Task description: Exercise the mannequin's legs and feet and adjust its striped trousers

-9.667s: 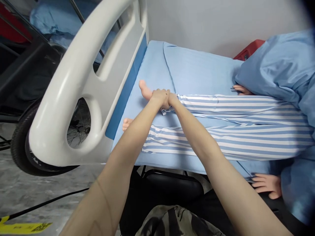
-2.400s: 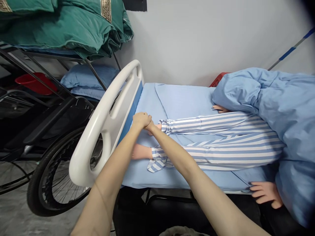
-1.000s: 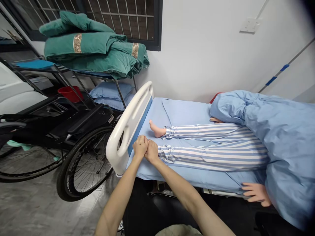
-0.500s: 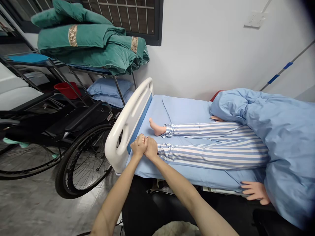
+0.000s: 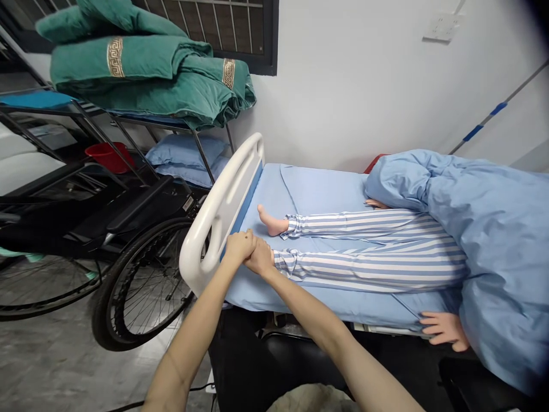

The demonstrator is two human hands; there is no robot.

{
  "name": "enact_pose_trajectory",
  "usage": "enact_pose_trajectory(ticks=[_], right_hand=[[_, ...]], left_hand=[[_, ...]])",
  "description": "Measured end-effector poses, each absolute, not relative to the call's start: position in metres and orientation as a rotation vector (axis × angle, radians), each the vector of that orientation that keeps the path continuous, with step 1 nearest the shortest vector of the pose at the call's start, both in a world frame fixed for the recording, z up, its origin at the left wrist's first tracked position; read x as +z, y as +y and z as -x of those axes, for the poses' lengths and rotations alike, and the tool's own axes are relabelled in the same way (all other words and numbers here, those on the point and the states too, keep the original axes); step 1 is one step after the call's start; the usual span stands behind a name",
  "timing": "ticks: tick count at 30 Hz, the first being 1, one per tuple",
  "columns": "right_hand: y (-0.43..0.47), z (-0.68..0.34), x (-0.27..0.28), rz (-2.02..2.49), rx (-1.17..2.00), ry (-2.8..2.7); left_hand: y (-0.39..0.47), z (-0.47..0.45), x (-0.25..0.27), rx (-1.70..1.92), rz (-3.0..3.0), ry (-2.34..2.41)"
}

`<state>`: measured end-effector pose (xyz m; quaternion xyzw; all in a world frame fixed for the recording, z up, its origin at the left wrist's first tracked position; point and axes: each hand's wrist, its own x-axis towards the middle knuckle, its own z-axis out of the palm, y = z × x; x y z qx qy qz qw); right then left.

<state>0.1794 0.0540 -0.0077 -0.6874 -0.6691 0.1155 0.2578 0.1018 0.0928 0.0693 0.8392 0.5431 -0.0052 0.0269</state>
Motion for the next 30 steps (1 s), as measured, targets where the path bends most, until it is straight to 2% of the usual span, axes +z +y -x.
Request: enact_pose_trajectory(ticks=[4,10,16,21,26,30], right_hand=[[0.058,-0.192,-0.009,1.8,0.393,-1.856],[0.049,-0.189,-0.019,1.844,0.327,-1.782],[0.028,-0.185,-0.031,1.827,0.226,-1.753],[0.007,-0.198,-0.032,1.759,0.332,-1.783],[-0.014,-0.225,-0.026,1.57,0.559,-1.729],[-0.011,-0.248,-0.016,1.488,0.66,-1.518]], left_hand=[[0.093,-0.101,0.054,0.073,-2.527,1.759],[0.067,-0.099,0.015,0.51,-2.255,1.932],[0.058,-0.091,-0.001,0.505,-2.298,1.854],[0.033,-0.076,-0.019,0.506,-2.156,1.863],[0.029,-0.06,-0.035,0.99,-1.489,1.613],[0.067,-0.072,-0.028,1.07,-0.981,1.428]])
